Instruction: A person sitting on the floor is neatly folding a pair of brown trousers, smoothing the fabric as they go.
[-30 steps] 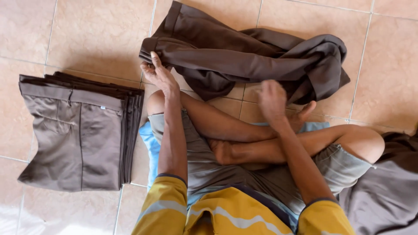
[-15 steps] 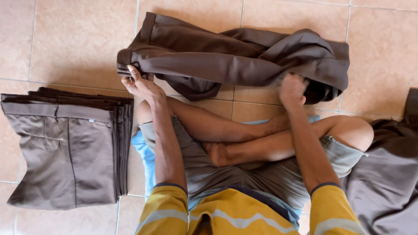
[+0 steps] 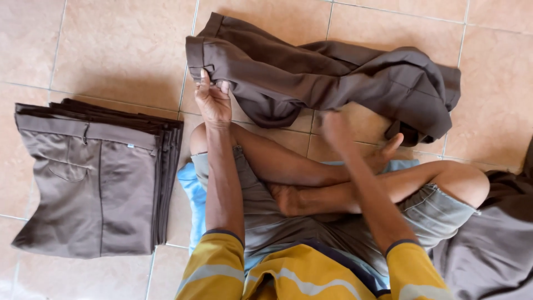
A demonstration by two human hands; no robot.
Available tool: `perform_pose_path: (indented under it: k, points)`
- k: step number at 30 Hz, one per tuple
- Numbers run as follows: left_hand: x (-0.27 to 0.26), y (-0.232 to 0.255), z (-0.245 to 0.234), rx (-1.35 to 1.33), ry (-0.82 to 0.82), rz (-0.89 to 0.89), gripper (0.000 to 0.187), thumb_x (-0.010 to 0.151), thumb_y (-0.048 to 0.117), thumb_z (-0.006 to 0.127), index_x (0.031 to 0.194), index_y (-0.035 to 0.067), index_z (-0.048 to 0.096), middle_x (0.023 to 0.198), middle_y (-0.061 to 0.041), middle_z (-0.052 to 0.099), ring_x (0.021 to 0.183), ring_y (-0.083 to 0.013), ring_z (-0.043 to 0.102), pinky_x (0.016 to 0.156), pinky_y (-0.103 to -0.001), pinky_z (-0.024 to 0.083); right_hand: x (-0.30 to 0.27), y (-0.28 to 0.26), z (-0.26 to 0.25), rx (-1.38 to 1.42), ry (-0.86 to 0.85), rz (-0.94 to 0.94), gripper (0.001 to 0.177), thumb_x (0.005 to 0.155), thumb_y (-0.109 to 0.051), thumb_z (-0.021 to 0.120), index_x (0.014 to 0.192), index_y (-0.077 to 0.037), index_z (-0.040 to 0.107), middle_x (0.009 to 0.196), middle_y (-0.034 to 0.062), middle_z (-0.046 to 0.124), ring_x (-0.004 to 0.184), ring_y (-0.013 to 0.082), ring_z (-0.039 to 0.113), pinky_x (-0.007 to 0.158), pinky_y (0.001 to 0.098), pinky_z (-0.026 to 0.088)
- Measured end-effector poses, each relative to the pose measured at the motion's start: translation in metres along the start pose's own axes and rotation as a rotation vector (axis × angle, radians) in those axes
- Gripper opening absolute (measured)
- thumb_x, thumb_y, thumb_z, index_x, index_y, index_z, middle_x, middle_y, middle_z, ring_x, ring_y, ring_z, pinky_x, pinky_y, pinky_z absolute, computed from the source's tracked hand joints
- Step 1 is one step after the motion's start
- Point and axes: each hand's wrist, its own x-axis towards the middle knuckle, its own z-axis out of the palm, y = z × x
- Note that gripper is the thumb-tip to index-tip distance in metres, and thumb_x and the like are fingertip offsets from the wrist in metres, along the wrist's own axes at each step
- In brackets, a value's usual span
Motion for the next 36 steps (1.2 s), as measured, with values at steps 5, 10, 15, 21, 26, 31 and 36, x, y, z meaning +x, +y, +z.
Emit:
perform_pose_path:
  k: [5,10,15,21,26,31,36]
  points:
    - [0.013,-0.003,-0.041,-0.079,-0.073,-0.06,0.009,0.097,0.008,0.067,0.095,0.01,0.075,0.104,-0.017,0.076,0.089,-0.0406,0.076,0.079,-0.051,0.068,0.01,-0.044,0.024,0.116,0.116,-0.325,0.058,0.083,-0.028,0.077,0.136,-0.012,0.059,0.113,0.0205,0.071,0.107,0.0393,0.069,0.093,0.0475,0.056]
    - [0.027,-0.006,-0.088,-0.116,-0.143,-0.094,0.019,0.101,0.007,0.062,0.114,0.009,0.075,0.12,-0.021,0.072,0.105,-0.0454,0.072,0.091,-0.057,0.062,0.11,0.025,0.086,-0.142,0.262,-0.096,0.047,0.085,-0.046,0.076,0.114,-0.01,0.075,0.096,0.0158,0.076,0.097,0.0335,0.072,0.082,0.0439,0.059]
    - [0.022,-0.017,-0.068,-0.059,-0.114,-0.072,0.021,0.099,0.004,0.064,0.117,0.008,0.072,0.118,-0.023,0.072,0.101,-0.0446,0.073,0.087,-0.056,0.064,0.115,0.079,0.044,-0.22,0.217,-0.107,0.04,0.078,-0.052,0.075,0.102,-0.019,0.074,0.091,0.0078,0.075,0.092,0.0287,0.074,0.076,0.0417,0.059]
    - [0.02,-0.018,-0.06,0.015,-0.038,-0.046,0.018,0.098,0.007,0.067,0.114,0.008,0.074,0.111,-0.02,0.075,0.092,-0.0389,0.077,0.08,-0.049,0.068,0.102,0.154,0.009,-0.266,0.152,-0.075,0.033,0.071,-0.058,0.075,0.086,-0.029,0.072,0.085,-0.0017,0.075,0.087,0.0229,0.075,0.068,0.0391,0.06]
    - [-0.014,0.014,0.003,0.047,0.017,-0.056,0.017,0.097,0.013,0.069,0.112,0.009,0.074,0.109,-0.016,0.077,0.087,-0.0334,0.078,0.078,-0.042,0.07,0.04,0.145,-0.017,-0.155,0.167,-0.171,0.035,0.066,-0.058,0.076,0.079,-0.026,0.071,0.079,0.0003,0.073,0.079,0.0254,0.075,0.066,0.0408,0.06]
    - [-0.032,0.035,0.018,0.215,0.064,-0.095,0.027,0.088,0.029,0.074,0.111,0.016,0.071,0.106,-0.01,0.076,0.084,-0.0264,0.078,0.073,-0.037,0.071,0.019,0.124,-0.043,0.196,0.223,0.097,0.039,0.081,-0.036,0.082,0.081,0.002,0.073,0.073,0.0217,0.072,0.075,0.0438,0.074,0.064,0.0524,0.061]
    - [-0.065,0.033,0.064,0.381,0.052,-0.202,0.022,0.087,0.03,0.07,0.102,0.012,0.071,0.096,-0.015,0.077,0.072,-0.031,0.077,0.065,-0.042,0.071,0.035,0.157,-0.038,-0.044,0.467,0.288,0.067,0.077,-0.042,0.093,0.117,-0.003,0.056,0.085,0.0117,0.064,0.072,0.0427,0.074,0.066,0.0563,0.063]
